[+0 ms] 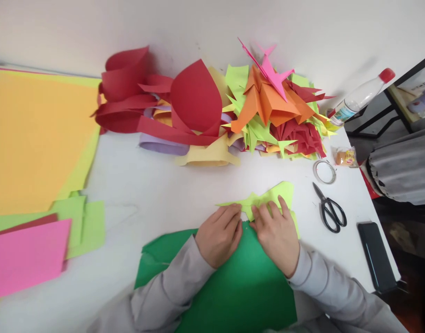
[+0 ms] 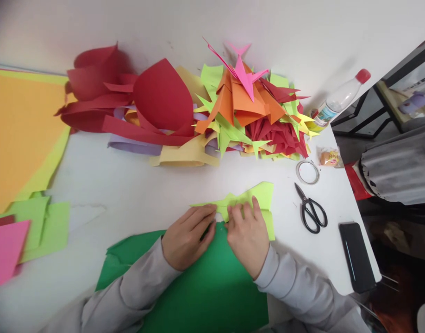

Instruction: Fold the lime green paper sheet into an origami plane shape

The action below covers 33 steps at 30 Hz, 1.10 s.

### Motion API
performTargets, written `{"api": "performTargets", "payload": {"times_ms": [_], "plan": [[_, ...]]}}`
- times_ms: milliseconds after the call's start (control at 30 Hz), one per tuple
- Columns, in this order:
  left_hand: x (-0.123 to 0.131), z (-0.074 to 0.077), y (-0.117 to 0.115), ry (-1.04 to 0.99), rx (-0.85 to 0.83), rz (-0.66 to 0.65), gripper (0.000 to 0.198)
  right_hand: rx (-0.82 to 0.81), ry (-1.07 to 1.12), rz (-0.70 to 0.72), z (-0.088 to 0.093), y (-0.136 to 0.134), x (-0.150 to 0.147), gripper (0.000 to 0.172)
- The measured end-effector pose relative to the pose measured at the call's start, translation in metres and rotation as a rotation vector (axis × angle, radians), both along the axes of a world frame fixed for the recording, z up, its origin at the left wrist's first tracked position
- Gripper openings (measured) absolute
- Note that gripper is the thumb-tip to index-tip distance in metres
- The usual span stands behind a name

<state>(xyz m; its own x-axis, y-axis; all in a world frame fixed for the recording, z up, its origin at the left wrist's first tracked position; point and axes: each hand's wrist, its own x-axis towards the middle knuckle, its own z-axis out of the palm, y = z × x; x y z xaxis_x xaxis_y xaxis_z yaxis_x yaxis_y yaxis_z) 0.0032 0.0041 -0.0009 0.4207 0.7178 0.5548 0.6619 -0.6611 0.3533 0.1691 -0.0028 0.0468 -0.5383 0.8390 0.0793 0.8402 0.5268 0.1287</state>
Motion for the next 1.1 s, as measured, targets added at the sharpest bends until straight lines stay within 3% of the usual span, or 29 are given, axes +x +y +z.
{"api": "performTargets", "payload": {"times_ms": [167, 300, 700, 1100], "plan": [[0.001, -0.001, 0.002, 0.130, 0.038, 0.010, 0.016, 0.025, 0.014, 0.018, -0.001, 0.000, 0.000, 0.036], [0.004, 0.000, -0.003, 0.220, 0.007, 0.004, 0.027, 0.027, 0.010, 0.009, -0.002, 0.000, 0.001, 0.036], [0.007, -0.008, -0.012, 0.309, 0.039, -0.056, 0.038, -0.004, 0.004, -0.046, -0.001, -0.003, -0.007, 0.040], [0.008, 0.006, -0.008, 0.178, 0.011, 0.048, 0.038, -0.014, -0.008, -0.065, -0.004, -0.006, -0.008, 0.042]]}}
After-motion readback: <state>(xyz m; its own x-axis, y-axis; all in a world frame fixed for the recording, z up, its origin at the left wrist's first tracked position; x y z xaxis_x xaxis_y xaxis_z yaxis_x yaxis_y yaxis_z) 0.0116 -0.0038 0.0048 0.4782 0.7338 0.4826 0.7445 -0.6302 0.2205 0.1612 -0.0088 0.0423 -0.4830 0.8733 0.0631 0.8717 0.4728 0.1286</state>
